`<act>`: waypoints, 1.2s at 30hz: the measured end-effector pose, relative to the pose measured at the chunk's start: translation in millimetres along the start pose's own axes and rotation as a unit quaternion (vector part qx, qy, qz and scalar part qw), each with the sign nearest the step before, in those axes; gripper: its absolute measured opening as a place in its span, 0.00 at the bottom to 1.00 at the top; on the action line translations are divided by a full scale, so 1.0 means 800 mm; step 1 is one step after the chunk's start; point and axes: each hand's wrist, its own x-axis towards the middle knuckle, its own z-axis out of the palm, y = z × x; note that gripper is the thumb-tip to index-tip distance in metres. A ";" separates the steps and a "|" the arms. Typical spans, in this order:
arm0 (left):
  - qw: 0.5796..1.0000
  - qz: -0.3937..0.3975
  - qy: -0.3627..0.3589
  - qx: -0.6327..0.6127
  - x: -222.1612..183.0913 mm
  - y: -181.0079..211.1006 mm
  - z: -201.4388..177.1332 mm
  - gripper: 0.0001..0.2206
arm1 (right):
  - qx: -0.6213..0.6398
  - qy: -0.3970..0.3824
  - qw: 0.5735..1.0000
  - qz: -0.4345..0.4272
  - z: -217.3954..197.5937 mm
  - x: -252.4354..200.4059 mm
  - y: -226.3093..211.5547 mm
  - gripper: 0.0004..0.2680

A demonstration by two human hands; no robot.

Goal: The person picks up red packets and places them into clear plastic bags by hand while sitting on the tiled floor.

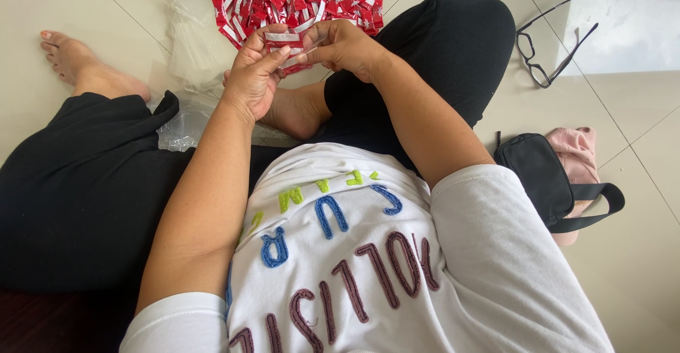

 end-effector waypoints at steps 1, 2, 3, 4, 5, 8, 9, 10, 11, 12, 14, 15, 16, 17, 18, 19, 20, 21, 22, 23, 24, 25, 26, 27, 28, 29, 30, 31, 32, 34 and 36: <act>1.000 0.000 0.000 0.000 -0.002 0.003 0.003 0.15 | 0.000 0.000 1.000 0.000 -0.002 0.001 0.002 0.06; 1.000 0.004 0.004 -0.021 -0.003 0.006 0.005 0.15 | 0.015 0.005 1.000 0.011 -0.005 0.002 0.003 0.05; 0.999 0.008 0.008 -0.043 -0.004 0.010 0.007 0.16 | 0.030 0.010 0.999 0.023 -0.007 0.003 0.004 0.07; 0.999 0.009 0.008 -0.043 -0.004 0.010 0.007 0.16 | 0.029 0.010 0.999 0.022 -0.006 0.001 0.001 0.07; 0.999 0.003 0.020 -0.039 -0.004 0.010 0.006 0.17 | -0.003 0.024 1.000 0.014 -0.004 -0.001 -0.002 0.07; 0.999 -0.001 0.034 -0.028 -0.002 0.003 0.002 0.17 | -0.037 0.029 0.999 0.005 -0.003 -0.003 -0.007 0.05; 0.999 0.002 0.036 -0.020 0.000 0.000 0.000 0.17 | -0.039 0.020 0.999 0.004 -0.004 -0.004 -0.007 0.05; 0.999 0.002 0.036 -0.020 0.000 -0.001 0.000 0.17 | -0.039 0.020 0.999 0.004 -0.003 -0.003 -0.006 0.05; 0.999 -0.004 0.037 -0.026 0.000 -0.001 0.000 0.17 | -0.050 0.016 0.999 -0.003 -0.003 -0.003 -0.005 0.05; 0.999 -0.010 0.038 -0.033 0.001 -0.002 -0.001 0.18 | -0.060 0.011 0.998 -0.010 -0.002 -0.003 -0.004 0.05; 0.999 -0.005 0.034 -0.019 -0.001 0.001 0.003 0.16 | -0.052 0.014 0.998 -0.016 -0.001 -0.002 -0.003 0.05; 1.000 0.000 0.030 -0.006 -0.002 0.002 0.006 0.15 | -0.044 0.017 0.999 -0.022 0.000 -0.002 -0.002 0.05; 1.000 0.000 0.029 -0.005 -0.003 0.003 0.007 0.15 | -0.044 0.017 0.999 -0.023 0.000 -0.002 -0.003 0.05; 1.000 -0.005 0.025 0.000 -0.004 0.004 0.009 0.14 | -0.047 0.018 0.998 -0.023 0.000 -0.002 -0.004 0.06; 1.000 -0.010 0.021 0.005 -0.005 0.004 0.011 0.14 | -0.051 0.019 0.998 -0.023 0.000 -0.002 -0.004 0.06; 1.000 -0.010 0.021 0.005 -0.003 0.002 0.011 0.14 | -0.051 0.020 0.998 -0.023 0.001 -0.002 -0.004 0.06; 1.000 -0.014 0.025 -0.001 -0.003 0.000 0.010 0.13 | -0.044 0.012 0.998 -0.032 0.001 -0.003 -0.004 0.07; 0.999 -0.019 0.030 -0.007 -0.002 -0.001 0.009 0.12 | -0.038 0.005 0.998 -0.040 0.002 -0.003 -0.004 0.07; 0.999 -0.019 0.030 -0.007 -0.002 -0.001 0.010 0.12 | -0.038 0.005 0.998 -0.040 0.002 -0.002 -0.002 0.07; 0.999 -0.025 0.021 -0.008 -0.003 0.000 0.011 0.12 | -0.034 0.008 0.998 -0.044 0.002 -0.001 0.000 0.09; 0.999 -0.031 0.012 -0.009 -0.003 0.001 0.012 0.12 | -0.031 0.011 0.998 -0.049 0.003 -0.001 0.002 0.10; 0.999 -0.030 0.012 -0.009 -0.002 0.001 0.012 0.12 | -0.031 0.011 0.998 -0.049 0.003 -0.001 0.001 0.10; 0.999 -0.041 0.018 -0.021 -0.003 0.001 0.011 0.12 | -0.036 0.014 0.998 -0.047 0.003 -0.002 0.000 0.10; 0.998 -0.051 0.024 -0.033 -0.003 0.000 0.010 0.12 | -0.041 0.018 0.998 -0.045 0.004 -0.002 0.000 0.10; 0.998 -0.050 0.024 -0.033 -0.003 0.001 0.009 0.12 | -0.041 0.018 0.998 -0.045 0.004 -0.002 0.000 0.10; 0.997 -0.048 0.013 -0.052 -0.004 0.003 0.009 0.13 | -0.046 0.017 0.998 -0.043 0.004 -0.001 0.000 0.10; 0.996 -0.046 0.003 -0.070 -0.004 0.003 0.008 0.16 | -0.050 0.016 0.998 -0.041 0.004 -0.001 0.000 0.10; 0.996 -0.046 0.002 -0.070 -0.004 0.004 0.009 0.16 | -0.050 0.016 0.998 -0.042 0.003 -0.002 -0.002 0.10; 0.997 -0.040 0.009 -0.070 -0.004 0.005 0.009 0.16 | -0.037 0.015 0.999 -0.029 0.003 -0.003 -0.005 0.08; 0.997 -0.033 0.016 -0.070 -0.003 0.004 0.006 0.16 | -0.024 0.014 0.999 -0.016 0.002 -0.004 -0.009 0.07; 0.996 -0.036 0.052 -0.062 -0.001 0.001 -0.001 0.16 | -0.033 0.036 0.999 -0.006 0.001 -0.007 -0.013 0.05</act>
